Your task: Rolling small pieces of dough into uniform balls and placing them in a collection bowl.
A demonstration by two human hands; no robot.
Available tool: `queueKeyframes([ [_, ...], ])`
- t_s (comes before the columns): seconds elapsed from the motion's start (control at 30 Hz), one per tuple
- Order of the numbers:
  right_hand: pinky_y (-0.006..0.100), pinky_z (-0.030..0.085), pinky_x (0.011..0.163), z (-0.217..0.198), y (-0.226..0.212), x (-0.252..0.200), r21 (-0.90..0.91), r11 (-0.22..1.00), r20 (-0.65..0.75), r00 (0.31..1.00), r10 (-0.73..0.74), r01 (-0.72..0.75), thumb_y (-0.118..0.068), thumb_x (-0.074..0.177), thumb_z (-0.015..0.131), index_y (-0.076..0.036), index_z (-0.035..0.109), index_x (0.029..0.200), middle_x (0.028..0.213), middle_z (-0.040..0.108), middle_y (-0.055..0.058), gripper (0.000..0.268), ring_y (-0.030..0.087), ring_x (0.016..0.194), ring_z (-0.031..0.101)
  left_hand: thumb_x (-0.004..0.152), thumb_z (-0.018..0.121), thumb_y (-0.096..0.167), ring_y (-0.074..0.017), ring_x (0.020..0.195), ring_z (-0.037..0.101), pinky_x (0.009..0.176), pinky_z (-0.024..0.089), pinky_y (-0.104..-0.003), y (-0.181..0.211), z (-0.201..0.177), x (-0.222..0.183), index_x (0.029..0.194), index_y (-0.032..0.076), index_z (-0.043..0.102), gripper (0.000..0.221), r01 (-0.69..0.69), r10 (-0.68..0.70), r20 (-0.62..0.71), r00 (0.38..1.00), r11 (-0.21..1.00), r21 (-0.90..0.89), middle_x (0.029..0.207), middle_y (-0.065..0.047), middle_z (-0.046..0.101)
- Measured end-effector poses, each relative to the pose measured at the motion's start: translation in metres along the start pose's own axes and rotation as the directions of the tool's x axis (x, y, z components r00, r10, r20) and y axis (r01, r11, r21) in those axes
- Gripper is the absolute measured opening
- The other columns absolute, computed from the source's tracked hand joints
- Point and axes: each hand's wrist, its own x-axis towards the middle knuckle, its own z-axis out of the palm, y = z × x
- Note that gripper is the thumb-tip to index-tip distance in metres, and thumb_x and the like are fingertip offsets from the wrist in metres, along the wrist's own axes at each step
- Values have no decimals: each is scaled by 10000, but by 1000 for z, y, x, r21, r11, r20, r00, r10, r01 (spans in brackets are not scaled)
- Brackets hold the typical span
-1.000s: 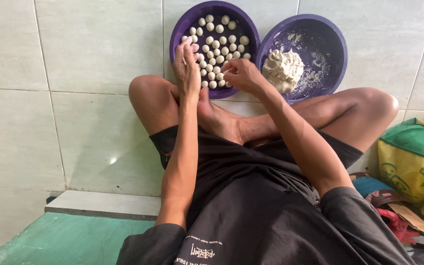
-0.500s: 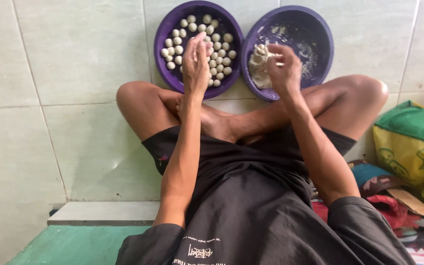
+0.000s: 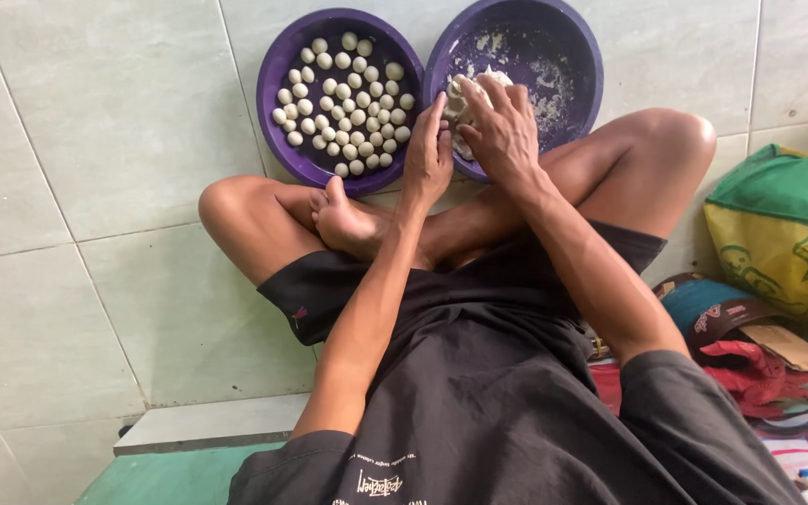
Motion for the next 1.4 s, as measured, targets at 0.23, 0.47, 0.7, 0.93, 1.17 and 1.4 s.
queueKeyframes([
  [0.23,371,491,628,32,15,12,-129,991,-48,998,-51,44,-188,1063,614,-102,623,917,937,556,79,170,227,810,490,1064,432,50,-251,1142,647,987,595,-345,-1,-7,1,1574,119,314,528,-5,6,33,999,999,-33,1421,-162,549],
  [0.47,368,538,571,19,12,11,149,988,47,998,44,-50,-69,1008,602,-34,660,830,886,687,107,191,244,760,626,1078,424,249,-320,1329,558,1143,453,-425,-2,-1,1,1521,51,391,486,-56,50,53,997,992,117,1446,-180,560],
  [0.7,272,595,635,-30,-2,1,416,907,-176,984,19,57,33,931,672,33,758,948,903,763,151,88,174,693,687,1076,379,291,-293,1340,559,1114,454,-436,-17,7,-3,1536,64,378,513,-48,37,70,997,985,167,1488,-159,541],
  [0.93,391,560,698,2,15,-14,205,978,-28,999,43,-36,-110,930,811,32,703,1107,1093,655,183,251,298,916,590,1034,481,168,-294,1255,583,1069,491,-408,-7,1,-4,1525,84,392,505,-36,28,56,998,991,133,1424,-151,572],
  [1.17,410,471,513,26,22,-5,-6,998,20,997,69,-69,-148,1076,578,-66,521,747,778,539,64,344,242,759,528,1084,425,288,-275,1143,610,1007,506,-404,0,-2,-1,1530,100,384,485,-37,32,49,998,992,121,1363,-151,605],
  [1.4,338,494,543,-6,12,-6,299,954,-112,992,63,-26,3,926,702,-29,704,808,777,704,94,122,181,615,601,1080,442,283,-274,1156,605,995,536,-384,4,-4,0,1527,97,396,486,-30,27,29,999,996,83,1359,-148,599],
])
